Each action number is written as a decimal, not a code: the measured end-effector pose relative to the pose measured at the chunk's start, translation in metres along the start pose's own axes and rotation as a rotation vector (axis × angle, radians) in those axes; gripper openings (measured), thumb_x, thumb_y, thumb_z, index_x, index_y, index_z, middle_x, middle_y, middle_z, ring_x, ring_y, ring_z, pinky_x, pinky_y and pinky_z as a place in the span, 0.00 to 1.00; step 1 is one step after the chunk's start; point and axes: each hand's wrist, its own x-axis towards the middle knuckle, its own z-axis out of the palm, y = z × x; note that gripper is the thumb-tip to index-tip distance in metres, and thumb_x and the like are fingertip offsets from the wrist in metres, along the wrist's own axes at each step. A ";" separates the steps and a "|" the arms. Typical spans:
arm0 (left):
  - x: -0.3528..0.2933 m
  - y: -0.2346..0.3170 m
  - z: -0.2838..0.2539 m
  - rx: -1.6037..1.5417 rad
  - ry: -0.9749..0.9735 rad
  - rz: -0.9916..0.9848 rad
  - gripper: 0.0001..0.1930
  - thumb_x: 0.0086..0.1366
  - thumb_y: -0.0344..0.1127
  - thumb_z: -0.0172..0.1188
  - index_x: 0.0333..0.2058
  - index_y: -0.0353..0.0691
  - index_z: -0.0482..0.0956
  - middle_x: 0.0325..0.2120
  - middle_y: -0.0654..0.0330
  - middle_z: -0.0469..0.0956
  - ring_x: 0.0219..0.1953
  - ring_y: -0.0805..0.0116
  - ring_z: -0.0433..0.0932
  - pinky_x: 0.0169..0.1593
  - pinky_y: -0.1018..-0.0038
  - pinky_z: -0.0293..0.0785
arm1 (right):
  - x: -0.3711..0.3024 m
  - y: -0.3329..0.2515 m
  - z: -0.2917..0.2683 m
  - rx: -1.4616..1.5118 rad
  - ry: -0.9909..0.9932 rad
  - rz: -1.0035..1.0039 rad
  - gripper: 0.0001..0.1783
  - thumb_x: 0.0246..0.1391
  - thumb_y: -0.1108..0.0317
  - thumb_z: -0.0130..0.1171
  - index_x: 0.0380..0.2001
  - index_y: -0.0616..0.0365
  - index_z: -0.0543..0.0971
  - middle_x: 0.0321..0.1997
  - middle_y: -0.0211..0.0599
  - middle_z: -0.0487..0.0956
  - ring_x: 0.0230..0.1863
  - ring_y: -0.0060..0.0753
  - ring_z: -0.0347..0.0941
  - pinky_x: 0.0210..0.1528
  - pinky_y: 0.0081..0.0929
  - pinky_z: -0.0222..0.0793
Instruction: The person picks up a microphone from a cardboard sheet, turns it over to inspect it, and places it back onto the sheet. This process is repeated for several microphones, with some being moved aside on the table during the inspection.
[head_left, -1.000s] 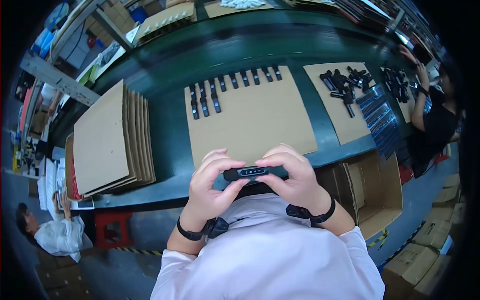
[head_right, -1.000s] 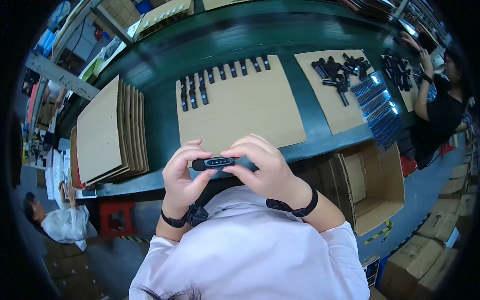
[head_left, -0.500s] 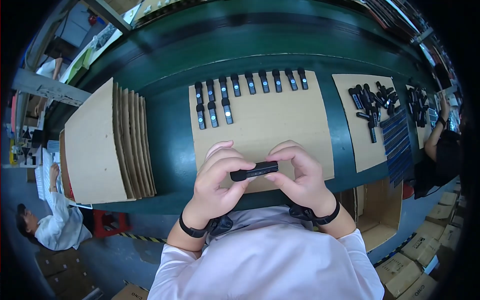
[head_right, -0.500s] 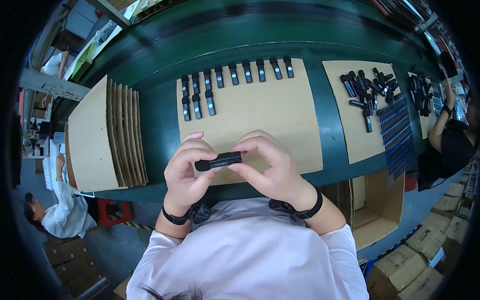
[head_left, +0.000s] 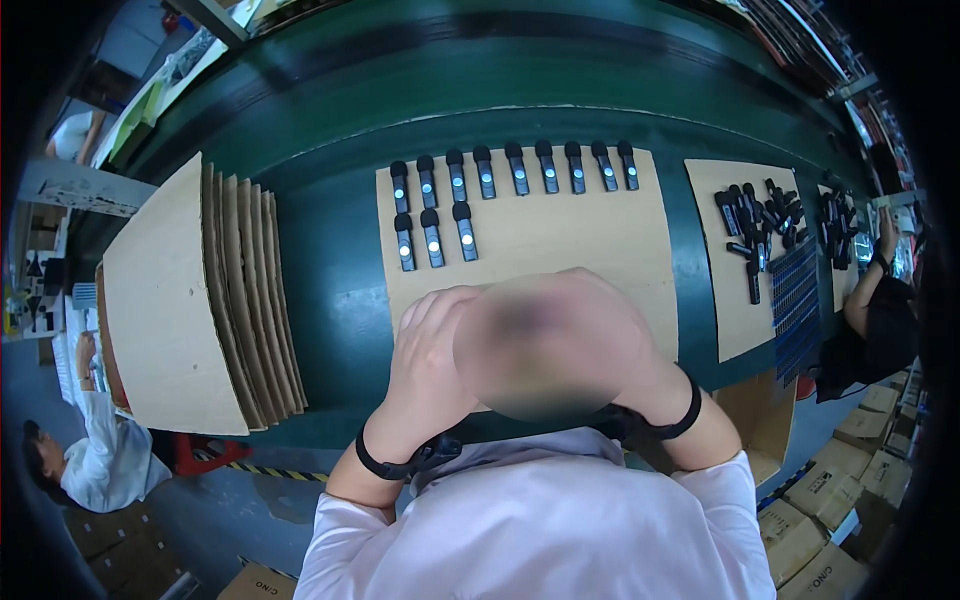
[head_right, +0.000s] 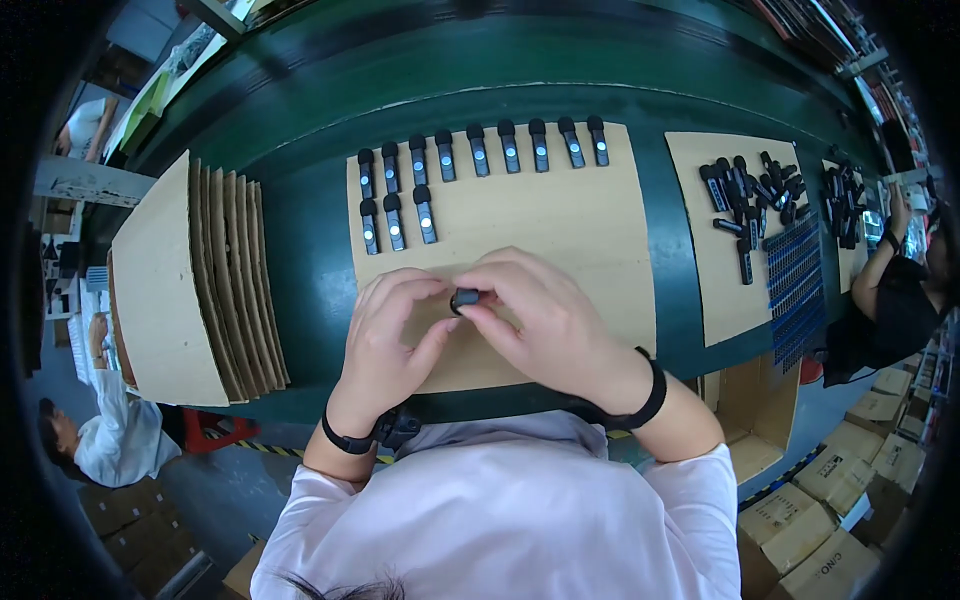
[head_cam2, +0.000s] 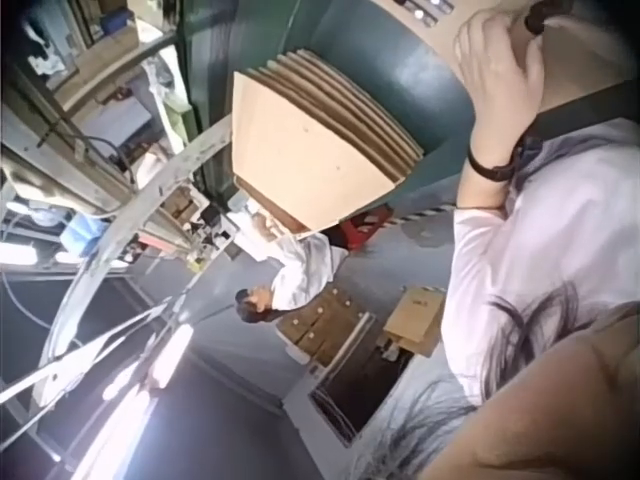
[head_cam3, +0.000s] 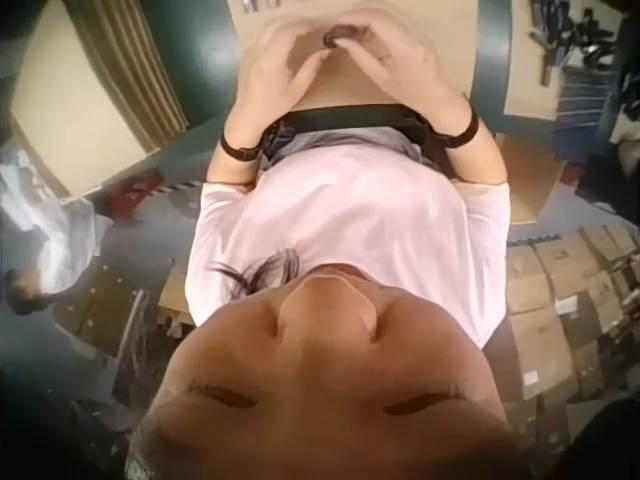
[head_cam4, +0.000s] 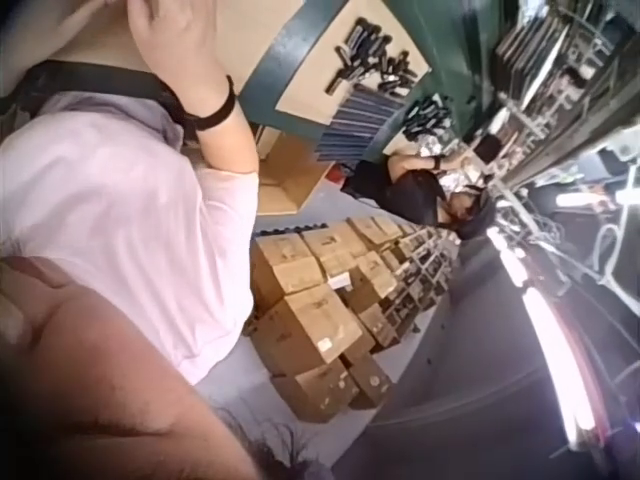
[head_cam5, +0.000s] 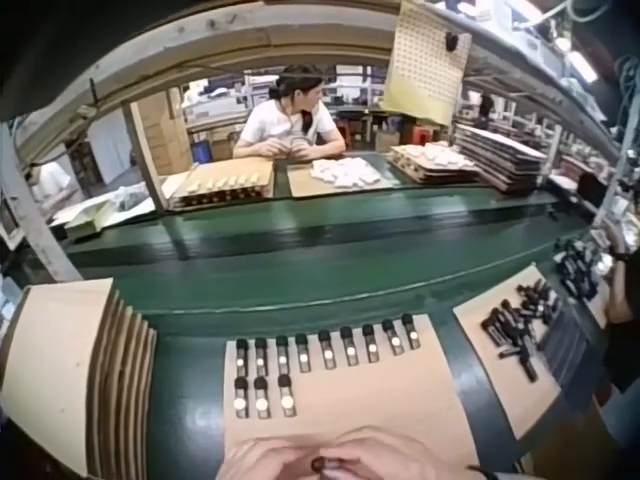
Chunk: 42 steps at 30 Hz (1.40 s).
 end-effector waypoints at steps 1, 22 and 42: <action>0.000 -0.002 -0.001 0.084 -0.001 -0.009 0.15 0.51 0.31 0.70 0.37 0.39 0.78 0.40 0.57 0.78 0.44 0.55 0.76 0.49 0.61 0.69 | 0.006 0.005 -0.001 -0.066 -0.006 -0.014 0.16 0.47 0.84 0.63 0.41 0.62 0.77 0.40 0.41 0.79 0.39 0.37 0.78 0.40 0.29 0.75; -0.006 -0.023 0.001 0.274 -0.192 0.026 0.12 0.51 0.35 0.69 0.35 0.41 0.82 0.43 0.61 0.76 0.48 0.63 0.74 0.52 0.65 0.66 | 0.051 0.069 0.025 -0.652 -0.198 -0.112 0.11 0.45 0.76 0.63 0.35 0.58 0.78 0.46 0.38 0.74 0.47 0.42 0.74 0.47 0.35 0.74; -0.001 -0.007 0.009 0.380 -0.193 -0.002 0.12 0.53 0.32 0.68 0.36 0.38 0.81 0.42 0.56 0.78 0.46 0.57 0.75 0.52 0.63 0.66 | -0.068 0.088 -0.162 -0.961 0.257 0.338 0.14 0.47 0.75 0.63 0.40 0.57 0.78 0.45 0.43 0.75 0.49 0.50 0.73 0.51 0.37 0.71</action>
